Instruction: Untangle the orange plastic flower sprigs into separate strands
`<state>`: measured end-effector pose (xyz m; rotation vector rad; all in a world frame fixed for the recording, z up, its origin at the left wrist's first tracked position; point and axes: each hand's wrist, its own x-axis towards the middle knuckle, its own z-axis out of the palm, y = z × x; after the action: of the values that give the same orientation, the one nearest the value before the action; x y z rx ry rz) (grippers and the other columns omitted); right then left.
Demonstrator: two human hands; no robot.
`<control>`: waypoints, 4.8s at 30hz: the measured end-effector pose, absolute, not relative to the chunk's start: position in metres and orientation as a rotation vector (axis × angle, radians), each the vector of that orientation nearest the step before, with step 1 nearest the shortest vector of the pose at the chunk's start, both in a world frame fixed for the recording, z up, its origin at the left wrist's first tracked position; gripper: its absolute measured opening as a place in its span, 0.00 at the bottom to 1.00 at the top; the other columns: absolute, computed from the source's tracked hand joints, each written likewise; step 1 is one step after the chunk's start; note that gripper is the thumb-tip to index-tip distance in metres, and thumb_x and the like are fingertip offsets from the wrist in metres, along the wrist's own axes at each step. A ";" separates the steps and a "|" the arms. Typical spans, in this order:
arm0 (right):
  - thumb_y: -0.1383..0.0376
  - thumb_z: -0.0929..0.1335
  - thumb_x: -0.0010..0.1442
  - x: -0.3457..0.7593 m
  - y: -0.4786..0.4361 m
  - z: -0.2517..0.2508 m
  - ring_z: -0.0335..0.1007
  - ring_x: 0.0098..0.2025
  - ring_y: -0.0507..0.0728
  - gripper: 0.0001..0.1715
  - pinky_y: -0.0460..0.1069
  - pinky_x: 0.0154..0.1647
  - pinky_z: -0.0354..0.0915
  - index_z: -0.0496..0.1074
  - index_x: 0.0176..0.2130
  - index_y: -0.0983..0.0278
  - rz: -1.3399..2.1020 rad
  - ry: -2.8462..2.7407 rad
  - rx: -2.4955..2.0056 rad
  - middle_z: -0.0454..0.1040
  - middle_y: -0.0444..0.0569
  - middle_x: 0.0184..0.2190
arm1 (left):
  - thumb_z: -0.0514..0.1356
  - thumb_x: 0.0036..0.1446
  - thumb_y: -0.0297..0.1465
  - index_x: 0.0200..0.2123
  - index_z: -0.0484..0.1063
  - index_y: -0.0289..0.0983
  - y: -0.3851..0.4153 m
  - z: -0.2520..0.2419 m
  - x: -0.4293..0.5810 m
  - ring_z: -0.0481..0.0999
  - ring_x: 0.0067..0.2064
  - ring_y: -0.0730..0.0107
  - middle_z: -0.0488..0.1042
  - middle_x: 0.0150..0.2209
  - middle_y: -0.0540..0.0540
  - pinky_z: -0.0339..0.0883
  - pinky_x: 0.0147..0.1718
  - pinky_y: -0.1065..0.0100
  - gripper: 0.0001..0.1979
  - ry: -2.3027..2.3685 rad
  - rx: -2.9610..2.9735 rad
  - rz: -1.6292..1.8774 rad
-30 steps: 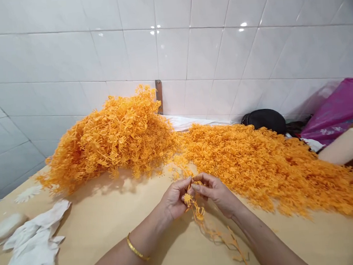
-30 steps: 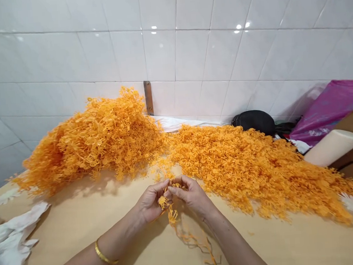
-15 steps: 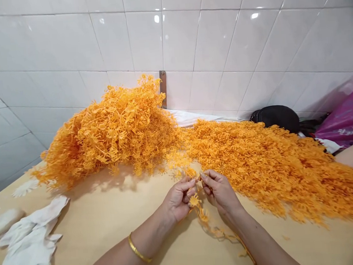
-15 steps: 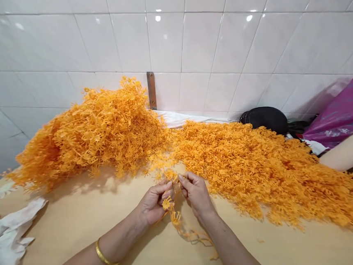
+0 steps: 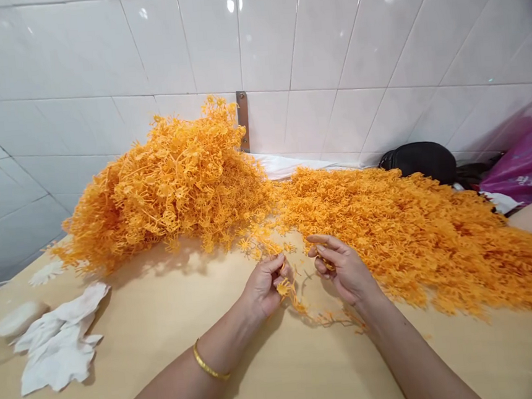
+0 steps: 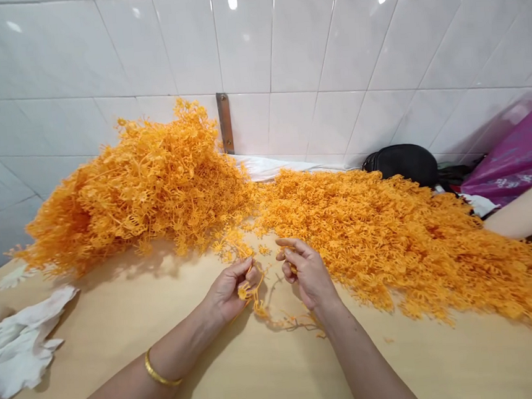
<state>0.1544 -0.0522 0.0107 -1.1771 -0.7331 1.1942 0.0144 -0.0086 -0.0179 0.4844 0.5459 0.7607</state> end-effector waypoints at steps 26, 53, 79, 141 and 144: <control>0.62 0.71 0.43 0.142 -0.056 -0.004 0.47 0.15 0.44 0.12 0.42 0.16 0.43 0.65 0.26 0.64 1.212 -0.896 -1.159 0.57 0.36 0.14 | 0.64 0.36 0.23 0.24 0.62 0.35 -0.027 -0.009 0.016 0.65 0.21 0.79 0.67 0.19 0.53 0.56 0.22 0.76 0.13 0.726 0.935 0.803; 0.63 0.66 0.51 0.137 -0.057 -0.004 0.57 0.23 0.50 0.10 0.46 0.26 0.54 0.65 0.21 0.64 0.883 -1.253 -1.274 0.63 0.42 0.18 | 0.63 0.38 0.24 0.23 0.64 0.32 -0.015 -0.008 0.008 0.46 0.13 0.90 0.66 0.18 0.52 0.34 0.13 0.78 0.09 0.584 0.790 0.612; 0.61 0.69 0.46 0.157 -0.057 0.011 0.46 0.14 0.43 0.17 0.42 0.14 0.43 0.57 0.21 0.63 0.922 -0.886 -1.220 0.61 0.38 0.16 | 0.52 0.55 0.30 0.25 0.63 0.32 -0.008 -0.008 0.010 0.59 0.16 0.80 0.58 0.14 0.54 0.54 0.16 0.78 0.09 0.566 0.359 0.712; 0.51 0.67 0.48 0.150 -0.055 -0.004 0.47 0.17 0.46 0.20 0.43 0.17 0.46 0.61 0.20 0.65 1.279 -0.977 -1.197 0.56 0.38 0.14 | 0.54 0.51 0.44 0.25 0.65 0.33 -0.022 -0.007 0.011 0.39 0.12 0.85 0.43 0.10 0.60 0.37 0.12 0.78 0.18 0.665 0.755 0.639; 0.52 0.67 0.48 0.152 -0.055 -0.004 0.48 0.16 0.45 0.18 0.43 0.17 0.46 0.64 0.24 0.65 1.262 -0.957 -1.197 0.58 0.38 0.16 | 0.54 0.51 0.42 0.25 0.65 0.33 -0.024 -0.006 0.012 0.38 0.12 0.85 0.43 0.10 0.61 0.37 0.12 0.77 0.17 0.670 0.784 0.643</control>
<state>0.1521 -0.0552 -0.0038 -1.1966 -0.9565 1.2619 0.0116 -0.0235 -0.0058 0.7839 0.6698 0.6430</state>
